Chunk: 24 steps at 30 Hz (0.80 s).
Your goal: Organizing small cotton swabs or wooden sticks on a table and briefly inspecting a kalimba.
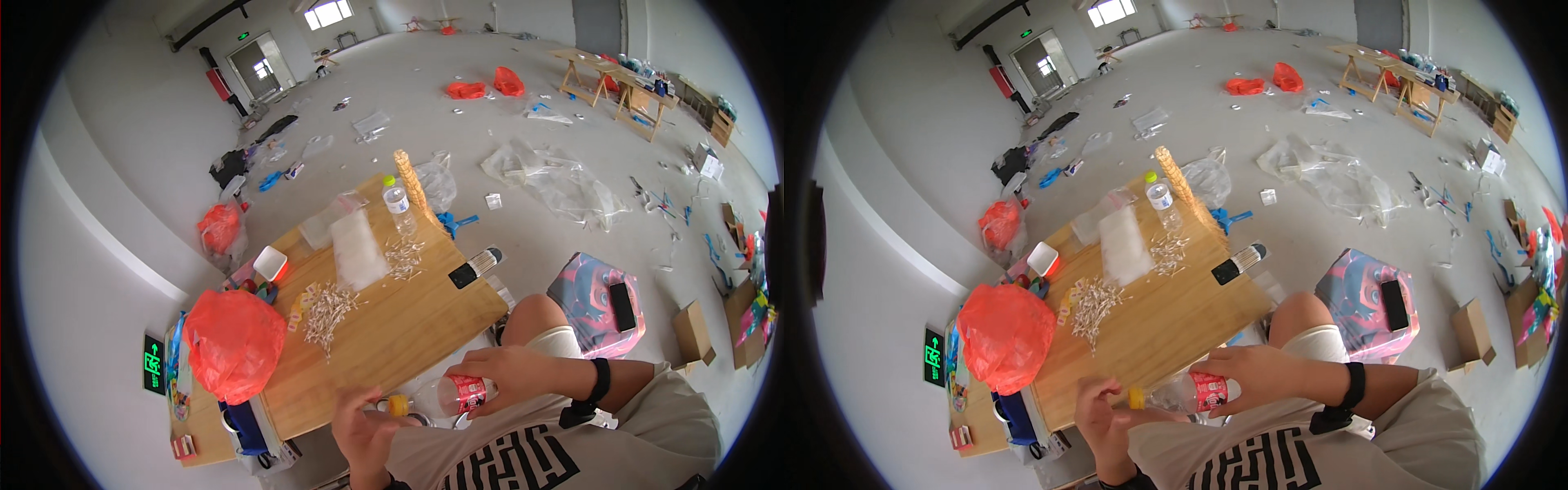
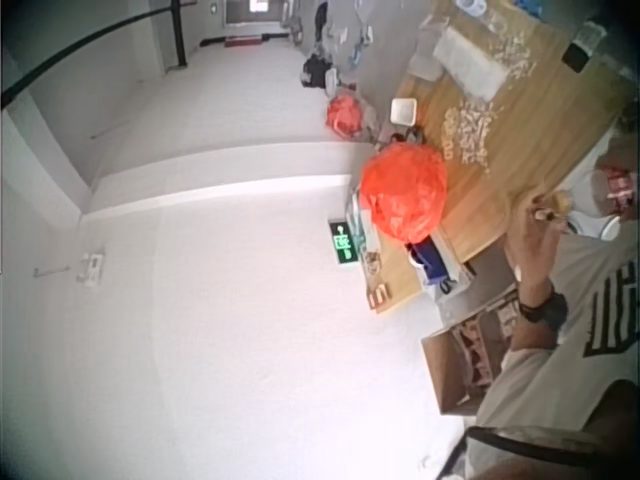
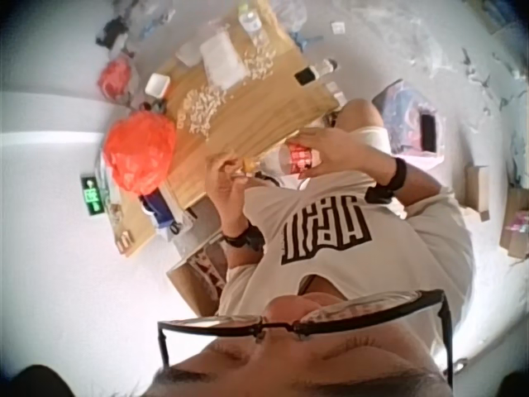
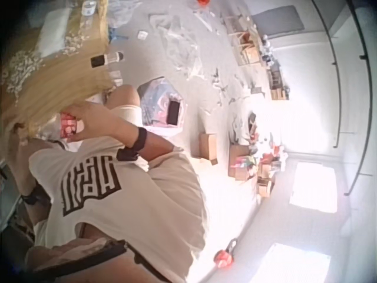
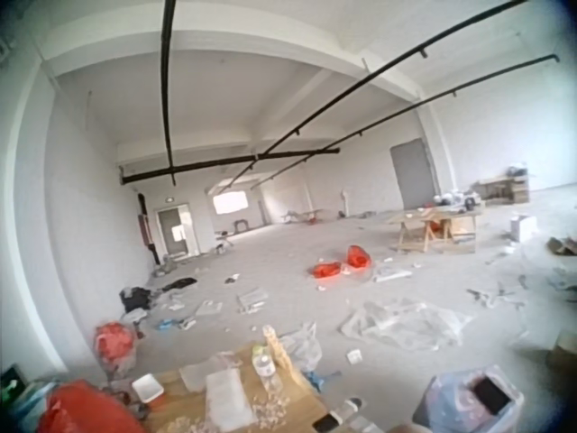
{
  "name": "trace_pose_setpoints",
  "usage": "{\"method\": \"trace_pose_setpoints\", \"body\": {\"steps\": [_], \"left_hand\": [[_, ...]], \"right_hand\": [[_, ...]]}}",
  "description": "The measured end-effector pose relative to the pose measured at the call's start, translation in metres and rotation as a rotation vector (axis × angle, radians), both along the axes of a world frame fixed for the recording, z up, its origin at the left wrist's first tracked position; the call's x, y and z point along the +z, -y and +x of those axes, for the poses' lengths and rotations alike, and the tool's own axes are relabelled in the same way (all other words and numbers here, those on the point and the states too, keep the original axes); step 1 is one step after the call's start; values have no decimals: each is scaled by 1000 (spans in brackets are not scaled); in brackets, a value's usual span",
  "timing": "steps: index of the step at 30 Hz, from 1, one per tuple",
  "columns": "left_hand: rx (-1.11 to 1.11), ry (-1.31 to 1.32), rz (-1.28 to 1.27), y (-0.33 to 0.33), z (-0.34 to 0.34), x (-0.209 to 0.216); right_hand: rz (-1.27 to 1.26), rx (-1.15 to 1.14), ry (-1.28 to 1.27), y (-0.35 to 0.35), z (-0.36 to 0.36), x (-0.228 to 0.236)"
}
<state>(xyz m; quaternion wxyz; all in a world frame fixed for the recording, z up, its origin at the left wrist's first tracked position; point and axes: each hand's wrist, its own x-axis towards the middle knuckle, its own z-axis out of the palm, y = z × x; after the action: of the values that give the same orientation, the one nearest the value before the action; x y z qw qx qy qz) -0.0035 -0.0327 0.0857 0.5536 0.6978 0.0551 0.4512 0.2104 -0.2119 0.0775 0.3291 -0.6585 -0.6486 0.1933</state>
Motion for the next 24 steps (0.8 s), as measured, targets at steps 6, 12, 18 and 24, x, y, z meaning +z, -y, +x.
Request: {"method": "trace_pose_setpoints", "body": {"steps": [6,12,18,24], "left_hand": [[37,-273,-40,-13,2,-23],[28,-258,72,-22,17,-18],[149,-144,221,-47,48,-42],[177,-285,-191,-96,62,-128]], "right_hand": [[-162,7,-27,-3,7,3],[-102,190,-398,-16,33,-27],[-248,7,-314,-59,80,-42],[262,-394,-678,-158,166,-108]]}}
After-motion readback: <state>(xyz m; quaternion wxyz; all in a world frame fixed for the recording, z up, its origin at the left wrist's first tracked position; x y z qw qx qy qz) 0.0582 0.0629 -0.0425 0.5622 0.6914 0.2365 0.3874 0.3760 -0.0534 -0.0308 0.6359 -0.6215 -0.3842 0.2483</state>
